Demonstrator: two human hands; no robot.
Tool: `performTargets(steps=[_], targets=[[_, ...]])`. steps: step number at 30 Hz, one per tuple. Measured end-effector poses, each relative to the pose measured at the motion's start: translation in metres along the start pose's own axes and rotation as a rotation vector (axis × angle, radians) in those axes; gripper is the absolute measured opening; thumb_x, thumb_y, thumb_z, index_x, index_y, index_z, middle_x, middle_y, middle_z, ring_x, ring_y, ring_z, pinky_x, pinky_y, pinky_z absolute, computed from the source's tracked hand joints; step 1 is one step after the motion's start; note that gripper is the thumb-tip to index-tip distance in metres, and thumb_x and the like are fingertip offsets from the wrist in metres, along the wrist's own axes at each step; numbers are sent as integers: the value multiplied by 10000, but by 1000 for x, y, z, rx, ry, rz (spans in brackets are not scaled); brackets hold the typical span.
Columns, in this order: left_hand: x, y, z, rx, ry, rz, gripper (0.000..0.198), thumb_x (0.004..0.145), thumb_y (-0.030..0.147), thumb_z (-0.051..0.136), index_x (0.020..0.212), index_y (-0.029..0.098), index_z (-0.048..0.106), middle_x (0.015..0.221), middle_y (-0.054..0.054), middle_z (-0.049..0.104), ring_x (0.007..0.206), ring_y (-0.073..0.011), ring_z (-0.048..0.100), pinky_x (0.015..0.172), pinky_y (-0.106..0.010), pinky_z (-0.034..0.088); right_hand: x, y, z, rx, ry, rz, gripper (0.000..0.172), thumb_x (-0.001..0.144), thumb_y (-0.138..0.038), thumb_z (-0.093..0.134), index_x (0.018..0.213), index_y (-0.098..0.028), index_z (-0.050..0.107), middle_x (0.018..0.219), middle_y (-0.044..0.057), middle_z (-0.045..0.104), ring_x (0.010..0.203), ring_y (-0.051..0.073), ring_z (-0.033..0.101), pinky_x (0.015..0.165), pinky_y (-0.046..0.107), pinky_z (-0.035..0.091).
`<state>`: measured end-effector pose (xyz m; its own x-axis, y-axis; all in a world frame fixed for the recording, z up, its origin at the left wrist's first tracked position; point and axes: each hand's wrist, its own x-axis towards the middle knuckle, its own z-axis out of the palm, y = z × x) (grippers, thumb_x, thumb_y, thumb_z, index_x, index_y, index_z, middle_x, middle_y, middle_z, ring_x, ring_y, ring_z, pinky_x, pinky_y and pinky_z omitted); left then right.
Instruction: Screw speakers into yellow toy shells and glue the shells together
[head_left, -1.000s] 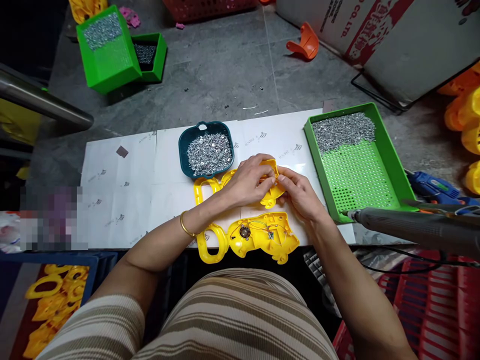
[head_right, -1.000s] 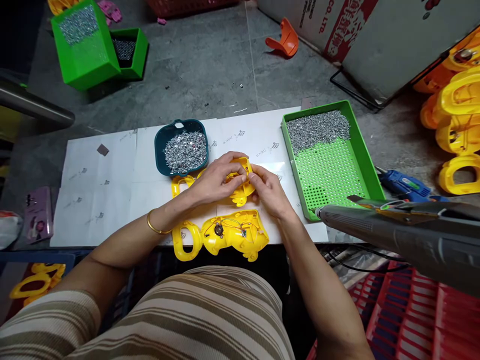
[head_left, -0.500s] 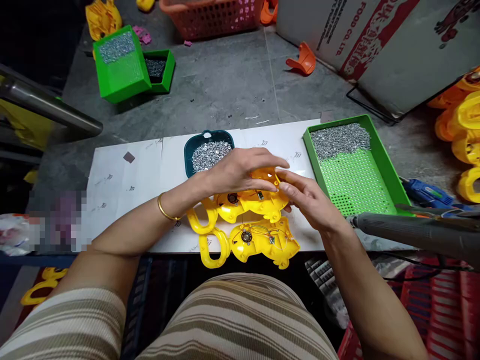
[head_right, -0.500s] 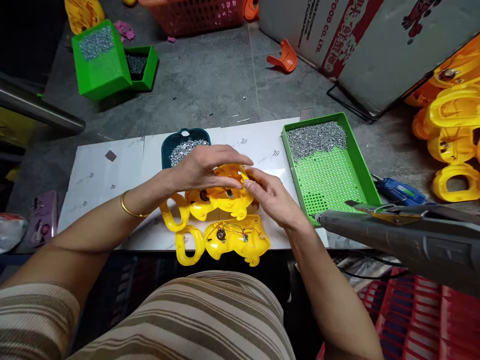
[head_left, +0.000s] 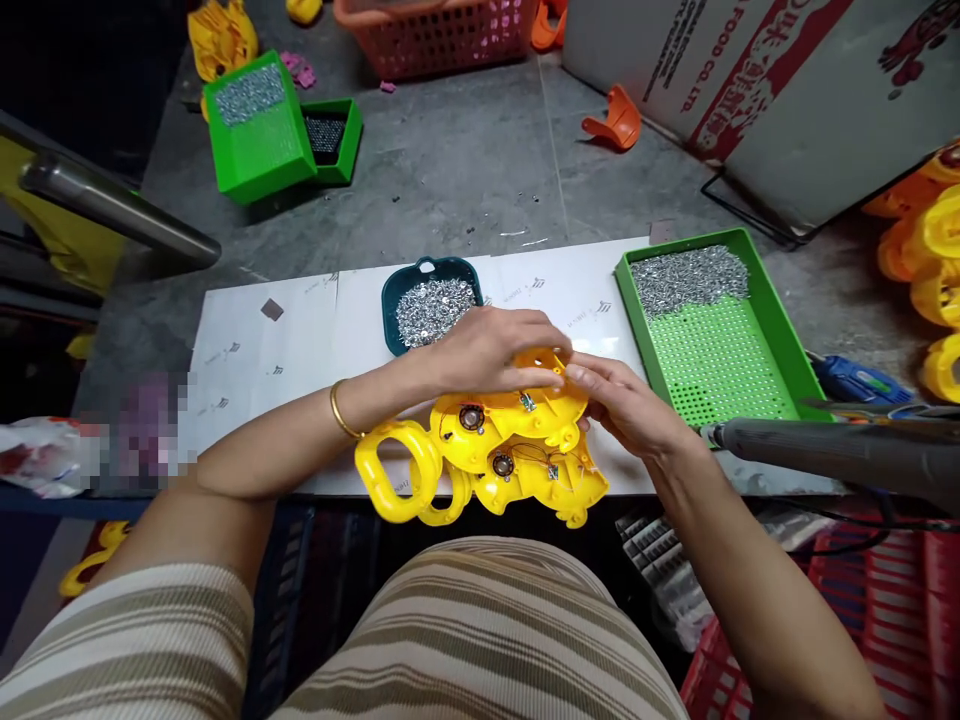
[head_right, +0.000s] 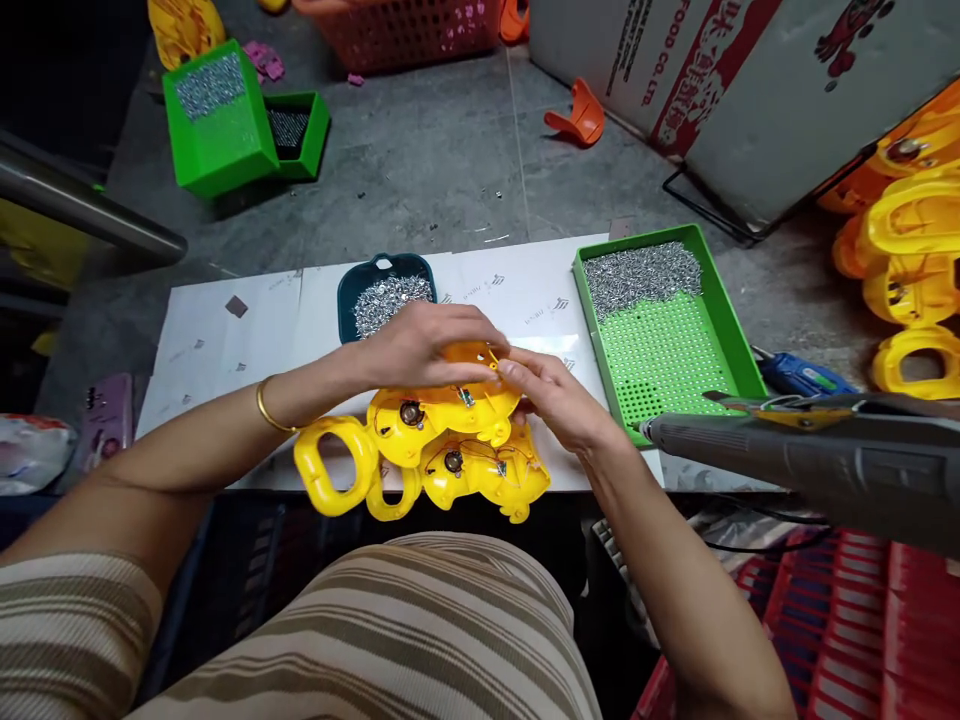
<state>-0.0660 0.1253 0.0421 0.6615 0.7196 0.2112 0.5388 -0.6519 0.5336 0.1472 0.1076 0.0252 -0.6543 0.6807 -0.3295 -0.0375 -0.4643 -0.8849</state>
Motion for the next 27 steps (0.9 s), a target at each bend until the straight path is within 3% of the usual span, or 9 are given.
performTargets(steps=[3,5,8,12,14,17,21,24,27], targets=[[-17,-4,-14,-241,-164,-195,762,818,587,660,1441,215,428,1366,-135,582,1136,-234,635,893,-309,520,2,3,-6,30,5,48,450,828,-463,672,1173,-173,679,780,21,631,602,67,534,453,146,404],[-38,-9,-23,-397,-287,-326,880,784,603,685,1497,220,341,1436,-146,520,1163,-250,626,881,-300,530,4,6,-12,66,70,44,474,812,-458,691,1185,-167,675,817,36,647,601,68,542,429,142,393],[-74,-11,-29,-563,-439,-480,752,798,554,687,1436,238,444,1361,-88,597,1141,-238,636,880,-280,531,8,10,-18,99,137,70,462,789,-449,717,1140,-149,699,790,39,644,579,63,538,421,144,398],[-109,11,-25,-650,-468,-691,466,863,529,616,1190,199,648,1038,-41,722,879,-184,682,747,-252,544,-8,2,-10,10,138,28,441,823,-458,681,1153,-165,699,772,32,629,567,58,526,418,142,399],[-121,27,-19,-612,-408,-697,390,871,533,603,1042,199,707,974,-40,705,863,-179,660,767,-271,537,-27,-2,0,-98,140,0,450,846,-464,654,1206,-195,673,842,42,641,573,62,537,443,160,447],[-136,45,-4,-448,-277,-579,324,853,520,633,863,208,720,1134,-74,637,1108,-231,567,976,-359,467,-58,3,11,-244,175,10,459,850,-465,643,1245,-232,642,1121,85,618,590,63,557,454,194,498],[-146,47,27,-336,-209,-595,351,832,502,654,1033,213,652,1295,-103,558,1218,-271,480,1048,-435,410,-73,25,16,-327,249,32,474,854,-479,618,1247,-213,626,1273,117,529,575,46,534,408,195,467],[-142,45,41,-354,-274,-600,498,810,516,667,1196,212,586,1229,-97,576,1072,-242,555,944,-379,469,-74,40,16,-384,383,-29,486,837,-470,632,1244,-204,618,1263,111,529,570,46,521,435,210,466],[-138,49,44,-428,-445,-601,394,836,562,602,881,176,669,907,-44,631,822,-193,594,767,-292,496,-96,50,13,-572,618,-95,431,847,-456,610,1179,-183,648,1132,89,612,606,75,526,558,239,490]])
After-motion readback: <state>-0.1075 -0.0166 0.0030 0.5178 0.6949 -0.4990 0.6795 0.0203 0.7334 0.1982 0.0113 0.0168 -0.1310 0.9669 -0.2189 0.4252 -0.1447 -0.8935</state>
